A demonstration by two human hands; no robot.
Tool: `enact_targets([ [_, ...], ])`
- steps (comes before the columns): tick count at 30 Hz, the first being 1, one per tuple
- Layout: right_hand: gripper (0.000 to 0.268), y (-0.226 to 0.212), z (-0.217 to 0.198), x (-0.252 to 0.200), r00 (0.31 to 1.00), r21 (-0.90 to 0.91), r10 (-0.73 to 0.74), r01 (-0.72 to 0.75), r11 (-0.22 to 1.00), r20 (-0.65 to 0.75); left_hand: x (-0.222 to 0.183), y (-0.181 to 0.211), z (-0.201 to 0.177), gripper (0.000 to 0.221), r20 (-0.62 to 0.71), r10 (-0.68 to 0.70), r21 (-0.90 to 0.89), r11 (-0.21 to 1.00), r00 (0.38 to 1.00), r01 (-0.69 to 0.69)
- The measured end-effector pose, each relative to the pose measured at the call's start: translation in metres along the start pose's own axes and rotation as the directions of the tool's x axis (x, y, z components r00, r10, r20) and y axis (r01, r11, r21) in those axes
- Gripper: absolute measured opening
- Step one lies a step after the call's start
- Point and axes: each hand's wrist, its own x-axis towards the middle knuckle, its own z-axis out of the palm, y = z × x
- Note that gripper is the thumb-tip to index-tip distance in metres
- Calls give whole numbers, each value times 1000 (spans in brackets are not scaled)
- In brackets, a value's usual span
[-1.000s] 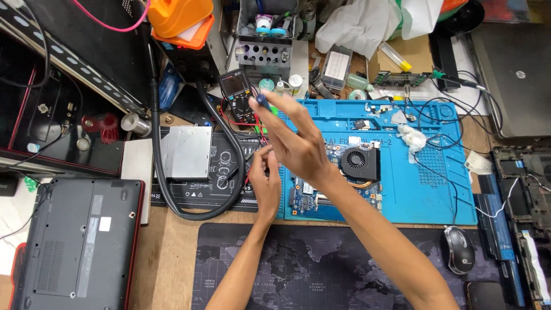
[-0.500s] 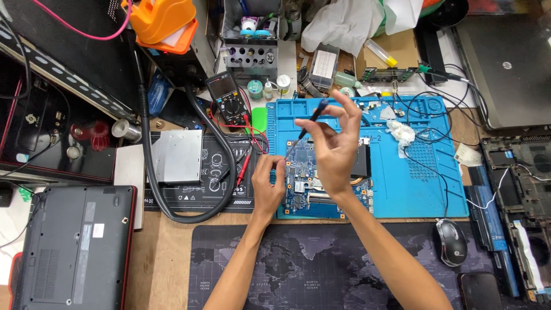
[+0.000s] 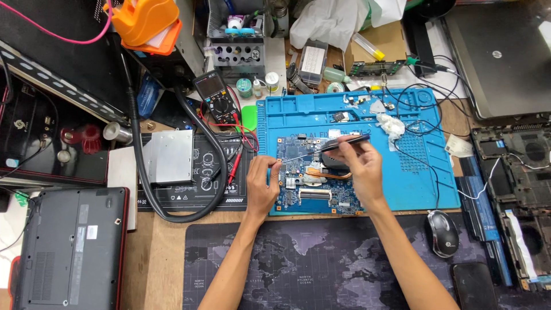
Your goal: Applying thermal paste and installing a cooling fan onto a laptop motherboard
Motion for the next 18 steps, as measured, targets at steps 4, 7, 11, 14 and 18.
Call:
enact_targets([
  [4, 18, 34, -46, 9, 997, 146, 36, -26, 989, -65, -5, -8, 4, 17, 8, -9, -36, 999, 1000, 10],
  [7, 23, 40, -69, 14, 981, 156, 3, 28, 987, -195, -3, -6, 3, 19, -20, -109, -43, 993, 994, 108],
  [11, 26, 45, -86, 15, 963, 137, -14, 53, 989, -270, -1, -2, 3, 19, -21, -111, -26, 994, 994, 111],
  [14, 27, 49, -88, 13, 952, 160, 3, 49, 986, -305, 0, -2, 3, 18, -24, -120, -5, 993, 992, 120],
  [18, 28, 50, -87, 11, 944, 194, -2, 69, 979, -329, 3, 4, 1, 13, -18, -146, 13, 989, 989, 146],
])
